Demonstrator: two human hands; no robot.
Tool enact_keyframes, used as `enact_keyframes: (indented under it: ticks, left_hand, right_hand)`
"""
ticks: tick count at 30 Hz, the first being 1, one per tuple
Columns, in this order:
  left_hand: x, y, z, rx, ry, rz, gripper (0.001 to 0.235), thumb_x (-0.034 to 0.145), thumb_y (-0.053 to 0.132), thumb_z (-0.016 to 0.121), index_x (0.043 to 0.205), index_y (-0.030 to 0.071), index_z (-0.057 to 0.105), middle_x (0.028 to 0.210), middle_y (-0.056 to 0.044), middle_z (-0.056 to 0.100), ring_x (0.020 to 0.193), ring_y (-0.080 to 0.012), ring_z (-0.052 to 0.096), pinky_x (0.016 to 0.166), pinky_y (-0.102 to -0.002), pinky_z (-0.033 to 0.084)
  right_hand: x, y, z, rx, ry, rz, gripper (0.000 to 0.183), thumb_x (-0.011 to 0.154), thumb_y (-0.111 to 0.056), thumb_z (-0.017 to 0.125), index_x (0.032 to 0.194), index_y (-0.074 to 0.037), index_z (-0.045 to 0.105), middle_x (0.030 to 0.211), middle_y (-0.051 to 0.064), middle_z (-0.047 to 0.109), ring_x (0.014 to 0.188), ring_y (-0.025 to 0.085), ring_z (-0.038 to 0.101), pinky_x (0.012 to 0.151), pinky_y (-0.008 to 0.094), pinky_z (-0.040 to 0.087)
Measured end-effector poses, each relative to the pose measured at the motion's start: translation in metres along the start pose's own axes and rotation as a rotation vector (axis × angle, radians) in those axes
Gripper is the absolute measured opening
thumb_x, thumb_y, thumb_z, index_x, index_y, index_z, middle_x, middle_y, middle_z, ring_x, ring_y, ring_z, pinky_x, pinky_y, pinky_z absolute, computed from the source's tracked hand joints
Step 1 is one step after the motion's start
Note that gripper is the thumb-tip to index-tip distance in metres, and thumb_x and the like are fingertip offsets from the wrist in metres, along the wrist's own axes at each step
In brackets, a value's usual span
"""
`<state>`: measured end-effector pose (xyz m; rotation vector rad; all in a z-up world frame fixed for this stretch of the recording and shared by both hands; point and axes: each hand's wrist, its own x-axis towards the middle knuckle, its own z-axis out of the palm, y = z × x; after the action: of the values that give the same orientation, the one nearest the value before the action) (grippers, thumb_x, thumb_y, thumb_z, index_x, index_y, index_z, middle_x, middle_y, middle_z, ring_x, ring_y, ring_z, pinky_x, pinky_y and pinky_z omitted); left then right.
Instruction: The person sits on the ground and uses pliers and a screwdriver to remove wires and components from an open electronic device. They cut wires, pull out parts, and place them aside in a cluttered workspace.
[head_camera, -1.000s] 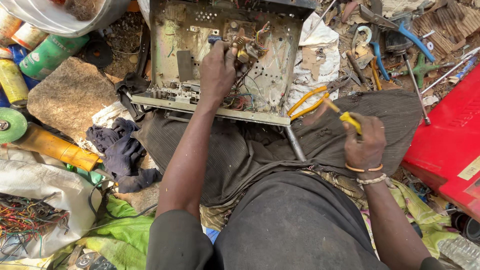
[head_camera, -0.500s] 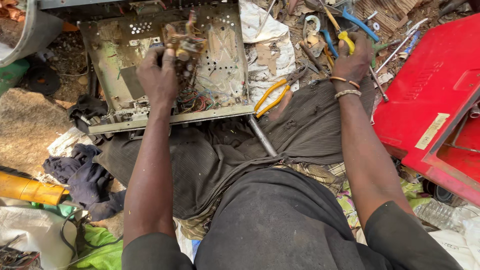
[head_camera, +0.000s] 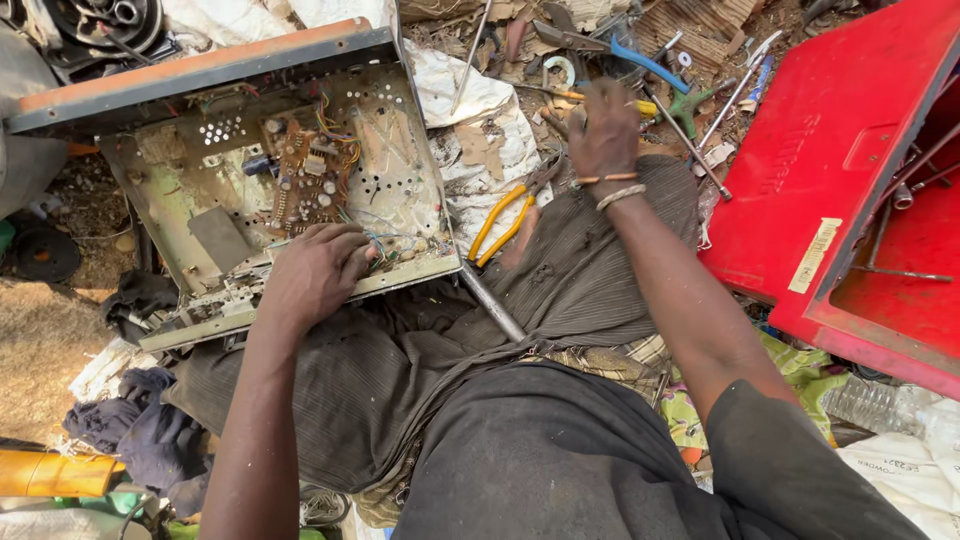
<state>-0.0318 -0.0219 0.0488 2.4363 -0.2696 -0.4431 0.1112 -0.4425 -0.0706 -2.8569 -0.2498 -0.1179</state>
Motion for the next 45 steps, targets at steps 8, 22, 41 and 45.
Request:
enact_keyframes:
  ticks: [8, 22, 41, 45]
  left_hand:
    - [0.028, -0.016, -0.006, 0.463, -0.398, -0.041, 0.026, 0.078, 0.016, 0.061, 0.096, 0.022, 0.079, 0.093, -0.005, 0.075, 0.106, -0.0283, 0.061, 0.088, -0.046, 0.049]
    - [0.044, -0.025, 0.017, 0.391, -0.163, 0.354, 0.030, 0.093, 0.015, 0.056, 0.120, 0.020, 0.068, 0.106, -0.006, 0.066, 0.106, -0.0247, 0.059, 0.088, -0.041, 0.049]
    - [0.019, 0.000, 0.022, 0.137, 0.102, -0.074, 0.021, 0.076, 0.004, 0.065, 0.097, 0.005, 0.068, 0.094, -0.013, 0.070, 0.106, -0.0335, 0.061, 0.104, -0.050, 0.042]
    - [0.014, -0.005, 0.027, 0.048, 0.141, -0.061, 0.026, 0.074, 0.000, 0.064, 0.097, 0.007, 0.074, 0.095, -0.013, 0.070, 0.108, -0.0354, 0.060, 0.103, -0.050, 0.042]
  right_hand:
    - [0.050, 0.089, -0.007, -0.301, -0.180, 0.004, 0.064, 0.094, -0.027, 0.080, 0.146, -0.002, 0.053, 0.118, 0.028, 0.060, 0.104, 0.049, 0.058, 0.083, 0.061, 0.044]
    - [-0.027, 0.016, -0.089, 1.177, -0.050, 0.320, 0.043, 0.107, -0.016, 0.072, 0.141, -0.011, 0.047, 0.130, 0.016, 0.054, 0.109, 0.028, 0.061, 0.071, 0.032, 0.052]
    - [-0.044, -0.171, -0.071, 0.995, -0.726, 0.365, 0.096, 0.082, -0.040, 0.078, 0.160, -0.015, 0.028, 0.125, 0.014, 0.062, 0.115, 0.025, 0.066, 0.100, 0.054, 0.057]
    - [-0.077, -0.188, -0.046, 0.720, -0.786, 0.196, 0.095, 0.085, -0.042, 0.079, 0.161, -0.013, 0.030, 0.123, 0.016, 0.066, 0.109, 0.025, 0.067, 0.121, 0.054, 0.024]
